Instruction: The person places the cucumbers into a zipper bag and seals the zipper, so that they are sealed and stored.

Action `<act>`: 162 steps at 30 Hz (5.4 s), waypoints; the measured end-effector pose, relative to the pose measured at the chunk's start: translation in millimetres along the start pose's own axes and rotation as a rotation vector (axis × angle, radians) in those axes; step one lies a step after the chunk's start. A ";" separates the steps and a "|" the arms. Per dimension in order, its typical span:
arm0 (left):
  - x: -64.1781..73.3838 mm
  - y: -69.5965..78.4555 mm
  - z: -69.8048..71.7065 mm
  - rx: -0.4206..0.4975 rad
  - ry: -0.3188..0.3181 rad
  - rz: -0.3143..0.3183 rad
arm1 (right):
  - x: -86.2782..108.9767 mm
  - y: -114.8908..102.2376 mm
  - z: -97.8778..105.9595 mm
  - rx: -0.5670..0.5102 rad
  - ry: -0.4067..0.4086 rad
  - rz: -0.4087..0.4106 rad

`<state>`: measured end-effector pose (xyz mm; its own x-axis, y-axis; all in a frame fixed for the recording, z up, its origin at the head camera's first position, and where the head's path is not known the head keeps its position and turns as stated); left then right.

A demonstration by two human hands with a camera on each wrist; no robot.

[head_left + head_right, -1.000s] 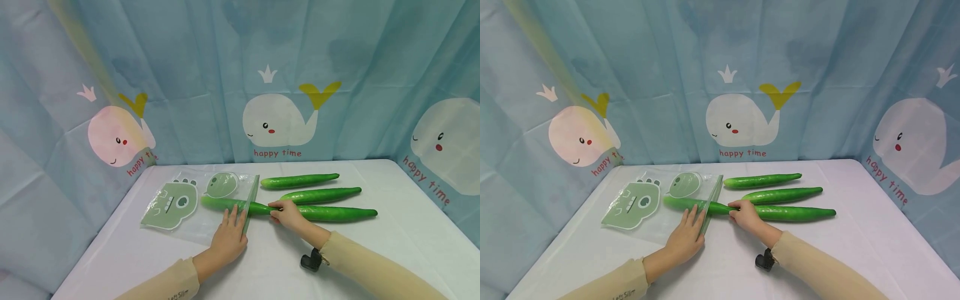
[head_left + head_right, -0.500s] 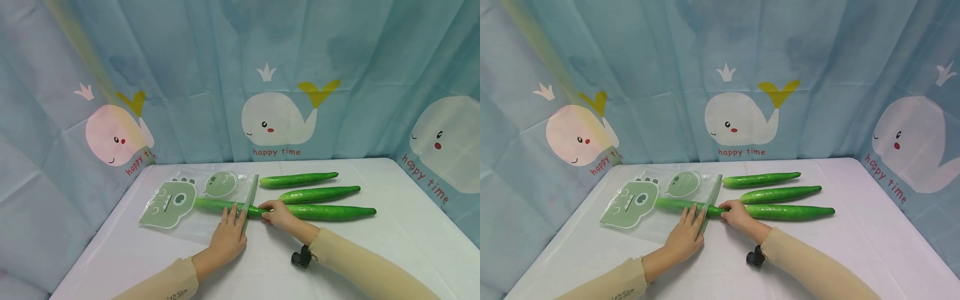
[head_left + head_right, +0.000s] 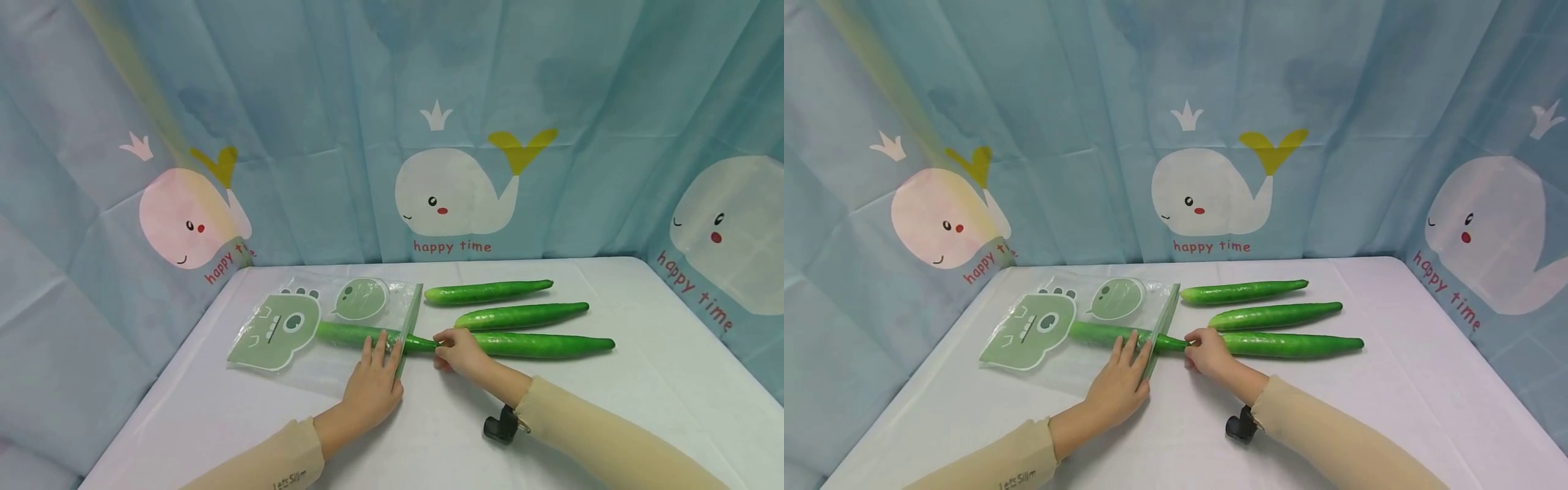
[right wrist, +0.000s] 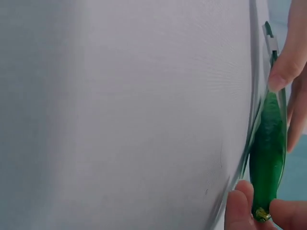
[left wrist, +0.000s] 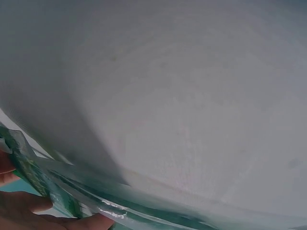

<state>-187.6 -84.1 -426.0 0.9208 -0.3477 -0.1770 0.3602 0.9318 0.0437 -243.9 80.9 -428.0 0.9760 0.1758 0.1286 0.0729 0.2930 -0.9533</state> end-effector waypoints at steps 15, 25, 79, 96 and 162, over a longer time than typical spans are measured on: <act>1.1 -2.3 1.4 0.021 -0.016 0.000 | -8.2 -0.9 -9.8 -0.062 0.028 -0.004; 1.5 -1.2 2.6 0.022 -0.018 -0.014 | -18.4 -3.8 -21.3 -0.059 0.052 -0.010; 1.0 -2.2 -4.7 0.117 -0.005 -0.007 | -93.2 -8.7 -39.8 -0.325 0.408 -0.139; -1.1 -5.0 -3.2 0.126 -0.048 0.010 | -98.4 -15.1 -49.0 -0.355 0.388 -0.201; 3.1 -6.0 -2.9 0.163 -0.080 0.031 | -32.7 -29.4 24.4 -0.467 -0.131 -0.135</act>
<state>-187.4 -90.5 -429.7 0.9383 -0.3325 -0.0948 0.3453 0.9152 0.2078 -282.9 89.5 -397.5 0.9197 0.2904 0.2641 0.3102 -0.1257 -0.9423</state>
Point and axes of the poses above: each hand's wrist, its own x-axis away from the middle knuckle, its own z-axis out of the back of the hand, y = z × x, the point moved 4 cm from there along -x, towards the middle knuckle, and after that the axes turned 6 degrees about -x, right-handed, at the moved point
